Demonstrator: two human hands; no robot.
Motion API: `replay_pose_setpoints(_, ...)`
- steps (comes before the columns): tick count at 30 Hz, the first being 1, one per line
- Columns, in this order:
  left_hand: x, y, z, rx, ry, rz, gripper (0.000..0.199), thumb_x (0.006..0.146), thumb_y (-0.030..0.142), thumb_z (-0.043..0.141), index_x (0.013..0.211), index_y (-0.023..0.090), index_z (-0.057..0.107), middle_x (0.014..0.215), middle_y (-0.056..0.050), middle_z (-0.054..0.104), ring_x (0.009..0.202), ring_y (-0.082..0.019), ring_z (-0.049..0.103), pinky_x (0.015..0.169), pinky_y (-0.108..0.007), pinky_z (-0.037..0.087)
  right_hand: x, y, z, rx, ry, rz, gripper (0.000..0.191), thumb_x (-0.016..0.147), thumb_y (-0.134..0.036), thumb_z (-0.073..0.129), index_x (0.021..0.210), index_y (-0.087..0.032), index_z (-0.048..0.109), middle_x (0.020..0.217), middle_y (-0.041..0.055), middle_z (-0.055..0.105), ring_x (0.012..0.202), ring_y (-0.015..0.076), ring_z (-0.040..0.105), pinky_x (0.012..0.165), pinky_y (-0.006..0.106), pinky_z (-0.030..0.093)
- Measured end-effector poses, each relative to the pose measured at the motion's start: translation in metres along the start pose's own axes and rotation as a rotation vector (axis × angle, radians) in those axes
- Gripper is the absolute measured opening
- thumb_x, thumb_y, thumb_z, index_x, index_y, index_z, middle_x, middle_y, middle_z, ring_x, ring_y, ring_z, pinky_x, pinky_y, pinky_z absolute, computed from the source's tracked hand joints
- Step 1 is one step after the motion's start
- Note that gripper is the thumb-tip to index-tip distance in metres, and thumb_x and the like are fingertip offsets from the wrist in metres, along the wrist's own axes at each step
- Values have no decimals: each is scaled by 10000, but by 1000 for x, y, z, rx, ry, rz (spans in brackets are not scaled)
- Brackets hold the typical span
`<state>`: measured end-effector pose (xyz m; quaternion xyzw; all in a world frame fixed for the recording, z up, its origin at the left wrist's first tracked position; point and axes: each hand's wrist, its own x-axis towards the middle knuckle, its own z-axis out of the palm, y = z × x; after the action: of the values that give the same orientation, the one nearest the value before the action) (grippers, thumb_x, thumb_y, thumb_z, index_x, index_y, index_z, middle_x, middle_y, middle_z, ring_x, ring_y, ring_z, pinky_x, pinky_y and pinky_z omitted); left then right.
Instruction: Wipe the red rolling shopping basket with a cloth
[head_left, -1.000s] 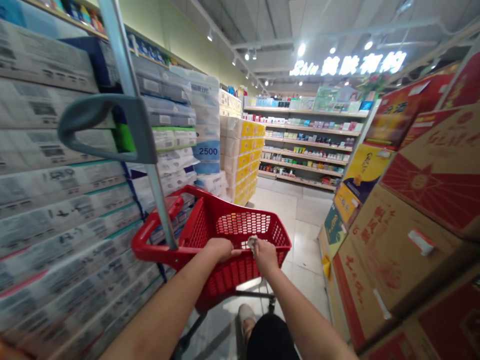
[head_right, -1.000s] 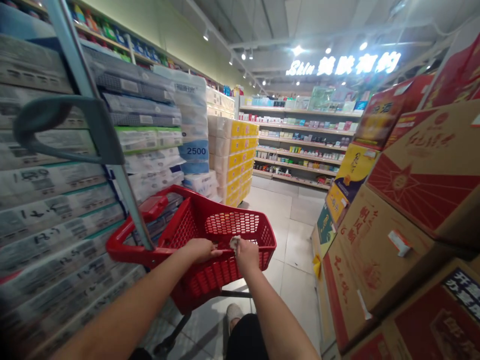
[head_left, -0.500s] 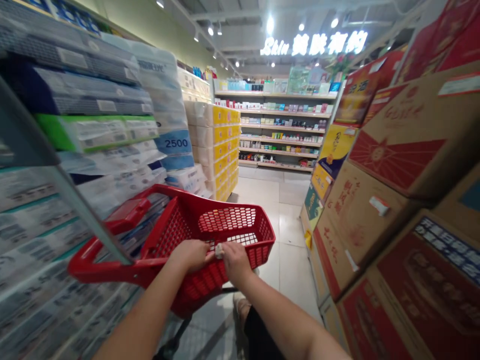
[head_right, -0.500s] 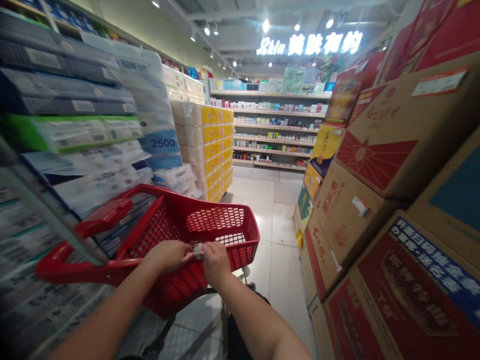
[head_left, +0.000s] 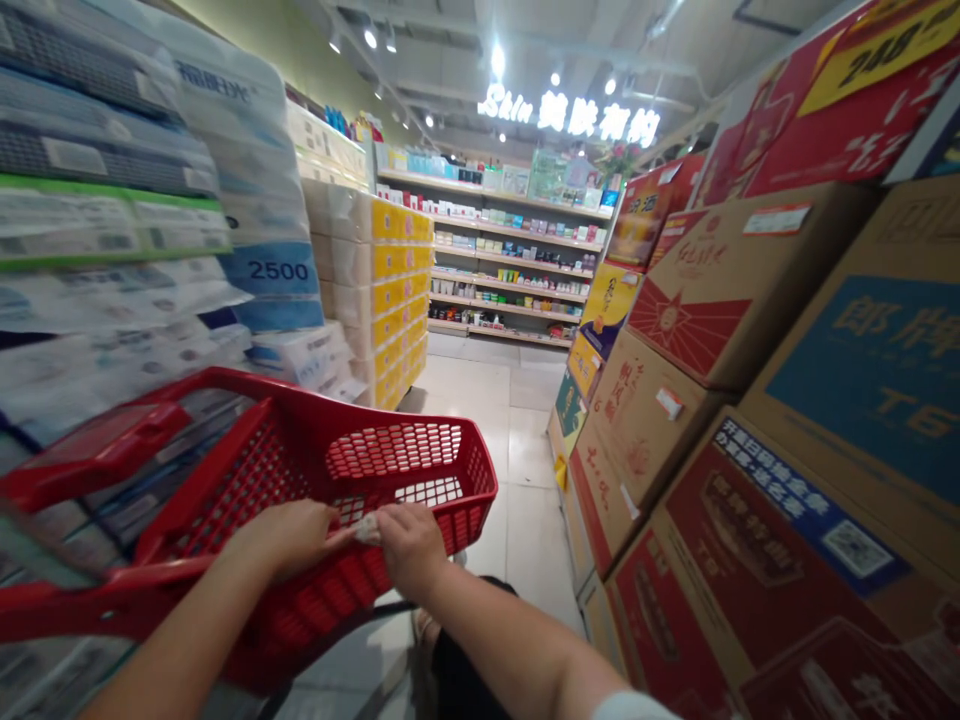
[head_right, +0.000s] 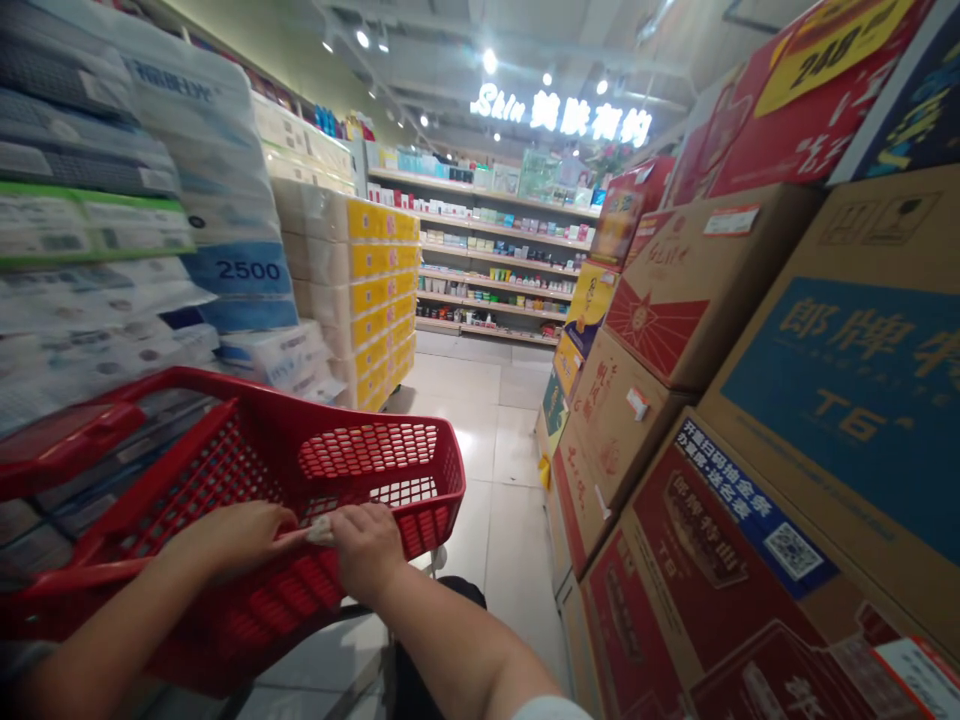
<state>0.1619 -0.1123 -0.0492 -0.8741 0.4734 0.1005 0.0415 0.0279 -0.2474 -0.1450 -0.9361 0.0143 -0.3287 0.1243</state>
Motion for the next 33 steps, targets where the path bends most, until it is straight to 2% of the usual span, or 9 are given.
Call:
replay_pose_setpoints(4, 0, -7, 1, 4, -16, -1, 542, 805, 700, 362, 781, 281, 706, 862, -49, 746, 850, -295, 678, 713, -369, 443, 18, -3, -11, -8, -191, 78, 138, 876, -253, 501, 893, -256, 638, 834, -31, 675, 741, 153, 607, 670, 248, 455)
replay_pose_setpoints(6, -2, -6, 0, -8, -27, 1, 540, 802, 690, 367, 804, 273, 711, 889, -66, 745, 864, -305, 677, 721, -375, 445, 21, -5, -14, -11, -201, 103, 157, 901, -260, 478, 921, -252, 634, 847, -26, 680, 756, 155, 612, 687, 253, 454)
replay_pose_setpoints(10, -5, -1, -5, -30, -32, -15, 587, 795, 696, 342, 808, 238, 708, 924, -115, 735, 889, -334, 672, 736, -400, 450, 12, -9, -12, -50, -131, 53, 238, 895, -259, 483, 1096, -194, 593, 1018, 51, 672, 947, 188, 602, 854, 310, 444)
replay_pose_setpoints(16, -2, -2, -4, -41, -50, -8, 591, 799, 699, 327, 809, 246, 706, 905, -102, 737, 899, -332, 671, 719, -383, 437, 32, -7, -17, -86, -365, 200, 255, 922, -316, 415, 828, -220, 632, 780, 17, 676, 689, 181, 617, 627, 280, 450)
replay_pose_setpoints(18, 0, -3, -3, -40, -56, -18, 580, 796, 698, 337, 812, 253, 708, 913, -94, 739, 900, -325, 671, 711, -371, 429, 29, -5, -16, -98, -296, 211, 221, 912, -308, 431, 888, -210, 628, 825, 25, 683, 736, 187, 623, 679, 295, 463)
replay_pose_setpoints(22, 2, -3, -2, -42, -64, -31, 556, 785, 698, 364, 786, 261, 708, 894, -76, 743, 875, -300, 673, 685, -337, 409, 11, -6, -9, -105, -92, 68, 224, 889, -284, 472, 1051, -184, 591, 1011, 59, 676, 942, 201, 611, 858, 331, 455)
replay_pose_setpoints(27, 4, -5, 1, -49, -72, -32, 534, 784, 690, 380, 806, 278, 719, 901, -61, 746, 863, -276, 671, 668, -307, 386, 23, -8, -15, -150, -362, 197, 207, 900, -337, 467, 838, -202, 612, 809, 34, 680, 718, 197, 630, 654, 301, 475)
replay_pose_setpoints(29, 5, -6, 2, -56, -68, -44, 563, 767, 725, 380, 804, 279, 721, 896, -62, 746, 853, -274, 668, 668, -306, 382, 22, -6, -17, -163, -312, 172, 203, 902, -325, 465, 878, -189, 613, 844, 46, 682, 763, 201, 632, 697, 309, 478)
replay_pose_setpoints(33, 7, -7, 5, -56, -66, -58, 611, 733, 780, 367, 756, 277, 714, 875, -62, 745, 847, -284, 665, 657, -307, 378, 6, -2, -12, -136, -97, 35, 259, 901, -294, 462, 1101, -174, 573, 1044, 63, 667, 944, 203, 608, 854, 329, 458)
